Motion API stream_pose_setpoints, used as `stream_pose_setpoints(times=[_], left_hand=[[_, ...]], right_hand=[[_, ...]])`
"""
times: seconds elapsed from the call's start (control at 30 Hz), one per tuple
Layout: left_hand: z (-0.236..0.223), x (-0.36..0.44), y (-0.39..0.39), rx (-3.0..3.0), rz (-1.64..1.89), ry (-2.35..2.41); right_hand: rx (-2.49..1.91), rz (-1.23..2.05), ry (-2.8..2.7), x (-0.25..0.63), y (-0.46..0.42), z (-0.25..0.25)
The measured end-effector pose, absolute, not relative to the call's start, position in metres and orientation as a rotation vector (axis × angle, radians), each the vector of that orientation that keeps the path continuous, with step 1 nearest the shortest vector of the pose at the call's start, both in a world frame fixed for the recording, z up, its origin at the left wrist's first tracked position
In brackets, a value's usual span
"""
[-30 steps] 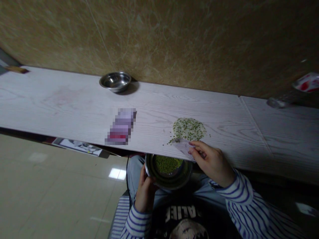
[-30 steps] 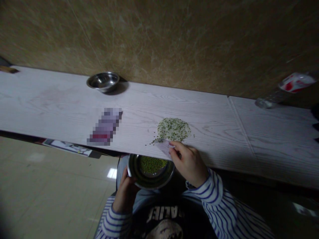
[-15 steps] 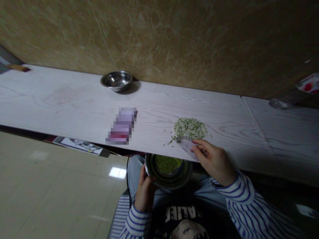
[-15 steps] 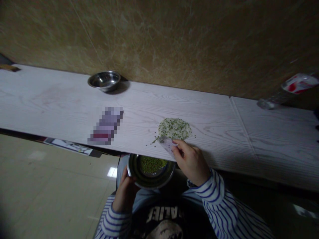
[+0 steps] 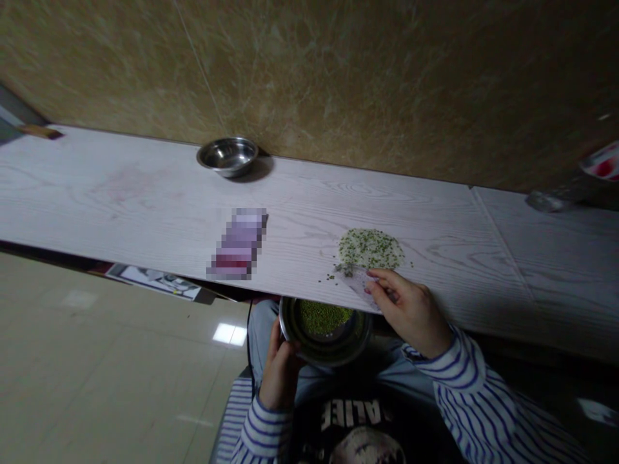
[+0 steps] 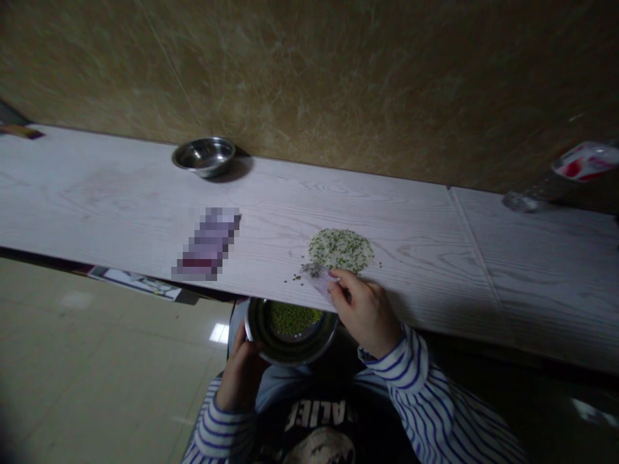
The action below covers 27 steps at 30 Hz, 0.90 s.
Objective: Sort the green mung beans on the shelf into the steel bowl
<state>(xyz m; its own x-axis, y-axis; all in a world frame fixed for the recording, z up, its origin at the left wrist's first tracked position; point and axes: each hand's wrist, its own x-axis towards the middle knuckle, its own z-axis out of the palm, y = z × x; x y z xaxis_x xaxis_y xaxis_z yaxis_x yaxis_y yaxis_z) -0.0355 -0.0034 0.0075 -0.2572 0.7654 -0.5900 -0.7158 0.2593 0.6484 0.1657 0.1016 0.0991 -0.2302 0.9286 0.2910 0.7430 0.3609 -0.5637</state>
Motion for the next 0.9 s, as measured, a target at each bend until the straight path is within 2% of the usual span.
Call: stream_pose_setpoints(times=[0.9], left_hand=[[0.01,-0.059,-0.005,0.114,1.454,1.19]], right_hand=[[-1.378,0.709,-2.175,0.134,0.103,0.106]])
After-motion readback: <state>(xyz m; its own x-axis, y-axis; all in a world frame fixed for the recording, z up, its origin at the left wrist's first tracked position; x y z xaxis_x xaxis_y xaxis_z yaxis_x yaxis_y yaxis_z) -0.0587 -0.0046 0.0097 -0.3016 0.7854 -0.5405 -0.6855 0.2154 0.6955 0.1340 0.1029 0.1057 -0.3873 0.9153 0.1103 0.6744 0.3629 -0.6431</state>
